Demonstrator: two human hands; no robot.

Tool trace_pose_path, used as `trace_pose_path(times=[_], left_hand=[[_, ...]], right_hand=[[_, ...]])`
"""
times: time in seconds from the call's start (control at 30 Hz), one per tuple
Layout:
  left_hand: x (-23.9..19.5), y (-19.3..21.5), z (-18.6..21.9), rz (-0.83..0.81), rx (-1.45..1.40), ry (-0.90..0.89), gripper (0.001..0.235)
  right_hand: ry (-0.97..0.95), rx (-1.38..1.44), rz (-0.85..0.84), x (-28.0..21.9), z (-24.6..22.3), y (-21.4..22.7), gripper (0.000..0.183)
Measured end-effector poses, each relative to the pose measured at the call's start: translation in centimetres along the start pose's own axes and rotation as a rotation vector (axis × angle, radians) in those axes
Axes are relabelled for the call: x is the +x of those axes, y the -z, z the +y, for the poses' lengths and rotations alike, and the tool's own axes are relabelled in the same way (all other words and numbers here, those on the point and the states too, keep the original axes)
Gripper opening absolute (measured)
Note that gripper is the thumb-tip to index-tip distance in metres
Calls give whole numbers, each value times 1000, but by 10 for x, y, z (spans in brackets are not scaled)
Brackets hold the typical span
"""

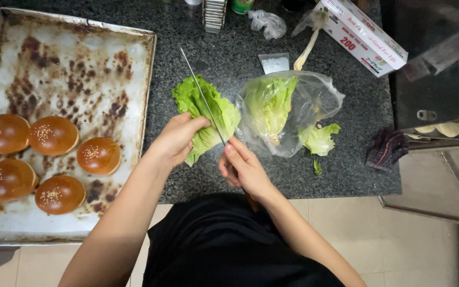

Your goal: The person retrieves a bag of lettuce from a freezer, places it on a counter, and uses a knife to cut individual leaves from the head. The cut leaves are placed on the counter next to a tray of burger buns.

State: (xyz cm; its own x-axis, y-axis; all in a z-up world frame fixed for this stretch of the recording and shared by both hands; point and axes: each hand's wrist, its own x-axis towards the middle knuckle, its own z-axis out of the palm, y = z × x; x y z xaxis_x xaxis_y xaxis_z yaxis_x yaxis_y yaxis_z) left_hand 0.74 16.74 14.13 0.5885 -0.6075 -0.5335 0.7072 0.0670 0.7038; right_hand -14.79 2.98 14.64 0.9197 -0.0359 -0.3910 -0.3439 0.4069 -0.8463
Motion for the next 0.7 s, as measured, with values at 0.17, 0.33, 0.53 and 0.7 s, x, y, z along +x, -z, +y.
trace_pose_path(times=[0.17,0.33,0.53,0.7], left_hand=[[-5,3,-1,-38,-12,25,31],[-7,4,-7,-82,-37,83,29],[-7,1,-9,-149,-26,129,29],[-10,-4,-10,-181,-54,97,33]], right_hand=[[15,-7,-65,-4,-5,-1,34],[44,19,-44,-2,-2,0,23],[42,0,-50,-1,0,1,40],[39,36,-47,1,-1,0,40]])
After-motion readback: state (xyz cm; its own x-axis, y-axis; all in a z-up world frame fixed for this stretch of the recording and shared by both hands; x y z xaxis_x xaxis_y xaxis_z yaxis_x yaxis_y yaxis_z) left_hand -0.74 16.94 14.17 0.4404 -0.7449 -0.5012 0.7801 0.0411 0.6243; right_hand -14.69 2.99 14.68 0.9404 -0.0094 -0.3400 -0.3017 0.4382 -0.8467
